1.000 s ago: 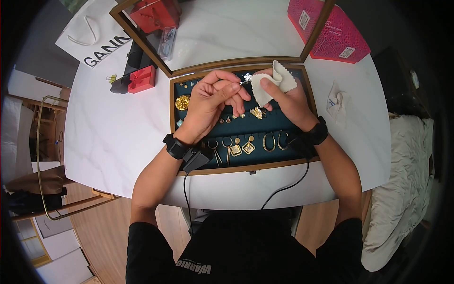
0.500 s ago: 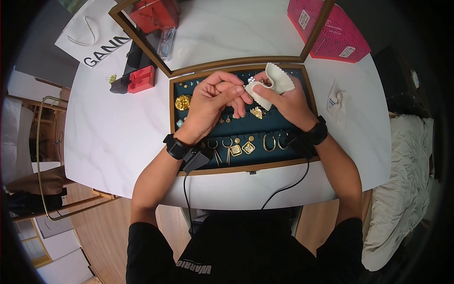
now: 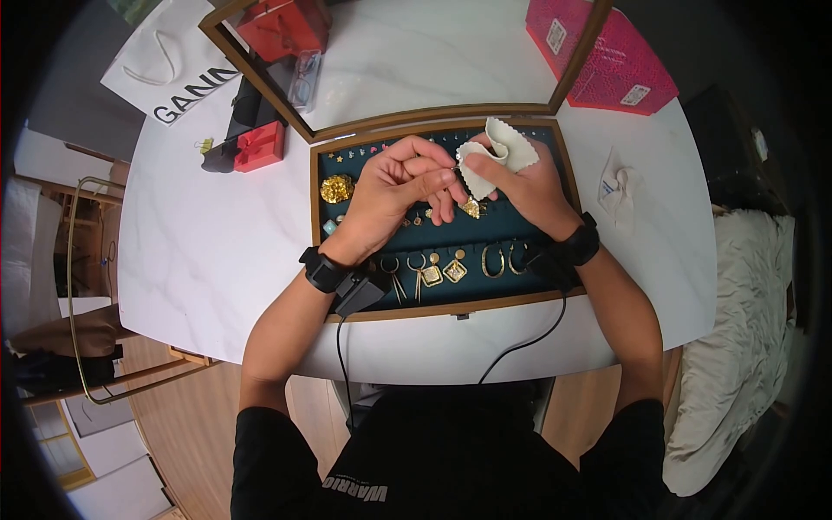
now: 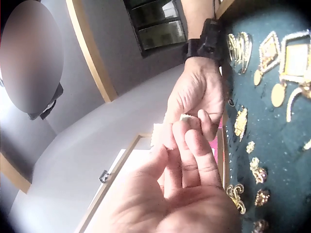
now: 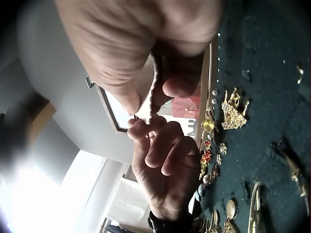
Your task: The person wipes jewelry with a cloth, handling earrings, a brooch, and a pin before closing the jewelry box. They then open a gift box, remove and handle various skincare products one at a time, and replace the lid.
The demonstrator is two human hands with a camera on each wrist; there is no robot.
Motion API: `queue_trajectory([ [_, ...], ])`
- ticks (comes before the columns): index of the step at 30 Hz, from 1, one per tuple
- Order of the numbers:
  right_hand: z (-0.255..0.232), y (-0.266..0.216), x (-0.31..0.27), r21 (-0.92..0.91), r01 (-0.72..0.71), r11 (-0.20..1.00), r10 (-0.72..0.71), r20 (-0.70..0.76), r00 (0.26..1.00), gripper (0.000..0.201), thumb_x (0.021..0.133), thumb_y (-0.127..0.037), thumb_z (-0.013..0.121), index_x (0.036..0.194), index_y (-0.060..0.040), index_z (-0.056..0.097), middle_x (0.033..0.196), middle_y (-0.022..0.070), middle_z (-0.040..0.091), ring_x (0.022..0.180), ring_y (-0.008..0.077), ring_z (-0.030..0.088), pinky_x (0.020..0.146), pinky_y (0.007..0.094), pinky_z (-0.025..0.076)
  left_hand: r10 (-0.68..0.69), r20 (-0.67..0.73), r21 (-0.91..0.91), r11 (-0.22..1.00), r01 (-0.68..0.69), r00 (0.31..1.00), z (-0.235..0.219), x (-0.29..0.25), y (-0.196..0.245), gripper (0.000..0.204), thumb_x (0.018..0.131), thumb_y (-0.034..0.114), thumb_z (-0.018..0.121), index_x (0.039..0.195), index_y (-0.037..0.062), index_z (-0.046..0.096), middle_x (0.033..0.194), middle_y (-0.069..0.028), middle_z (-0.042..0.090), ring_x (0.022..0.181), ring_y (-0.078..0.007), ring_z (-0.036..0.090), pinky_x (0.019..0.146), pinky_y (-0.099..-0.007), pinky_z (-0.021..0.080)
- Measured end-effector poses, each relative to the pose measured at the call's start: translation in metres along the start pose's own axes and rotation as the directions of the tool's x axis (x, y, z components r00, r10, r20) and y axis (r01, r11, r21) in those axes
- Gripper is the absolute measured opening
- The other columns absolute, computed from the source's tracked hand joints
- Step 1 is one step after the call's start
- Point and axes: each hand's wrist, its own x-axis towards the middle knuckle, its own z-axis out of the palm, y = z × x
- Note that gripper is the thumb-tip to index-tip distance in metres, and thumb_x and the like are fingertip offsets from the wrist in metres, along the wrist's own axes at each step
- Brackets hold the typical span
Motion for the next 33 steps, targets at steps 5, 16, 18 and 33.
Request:
queue_trajectory([
  [5,0.004,-0.002,-0.001,-0.023,-0.009,1.000,0.009,0.010,1.000,0.024,0.092,-0.020,0.074,0.108,-0.0026,0.067,0.084,-0.0012,0.066,0.069,0.0029,0.058,0.056,0.0202,0.046,-0.042,0.028,0.062,0.997,0.040,0.999,-0.002,-0.001,-0.001,0.012,0.099,0.009,0.062,0.108,0.0024,0.059,0.087,-0.0147,0.073,0.069,-0.0169,0.069,0.062,-0.0268,0.055],
  [16,0.004,0.005,0.001,0.019,0.129,0.992,-0.129,0.046,0.991,0.025,0.092,-0.017,0.074,0.108,-0.0009,0.066,0.086,-0.0002,0.066,0.069,0.0038,0.059,0.056,0.0193,0.046,-0.026,0.028,0.045,0.999,0.025,0.999,-0.001,0.000,-0.001,0.011,0.099,0.009,0.062,0.108,0.0019,0.060,0.087,-0.0131,0.073,0.068,-0.0147,0.068,0.060,-0.0246,0.053],
  [18,0.001,0.003,-0.001,-0.001,-0.004,1.000,0.004,0.000,1.000,0.027,0.091,-0.017,0.075,0.110,-0.0005,0.065,0.090,0.0004,0.067,0.072,0.0041,0.060,0.059,0.0196,0.047,-0.030,0.024,0.035,0.999,0.029,0.999,-0.001,0.000,-0.002,0.011,0.099,0.007,0.062,0.109,0.0018,0.060,0.087,-0.0127,0.073,0.068,-0.0135,0.067,0.058,-0.0230,0.051],
  [33,0.002,-0.001,-0.001,0.096,-0.025,0.995,0.022,0.030,0.999,0.027,0.091,-0.016,0.075,0.109,0.0008,0.066,0.085,0.0006,0.066,0.067,0.0040,0.057,0.056,0.0207,0.046,-0.023,0.027,0.084,0.996,0.020,0.999,0.001,-0.001,0.000,0.009,0.100,0.011,0.062,0.105,0.0030,0.060,0.085,-0.0129,0.073,0.067,-0.0149,0.067,0.060,-0.0259,0.053],
])
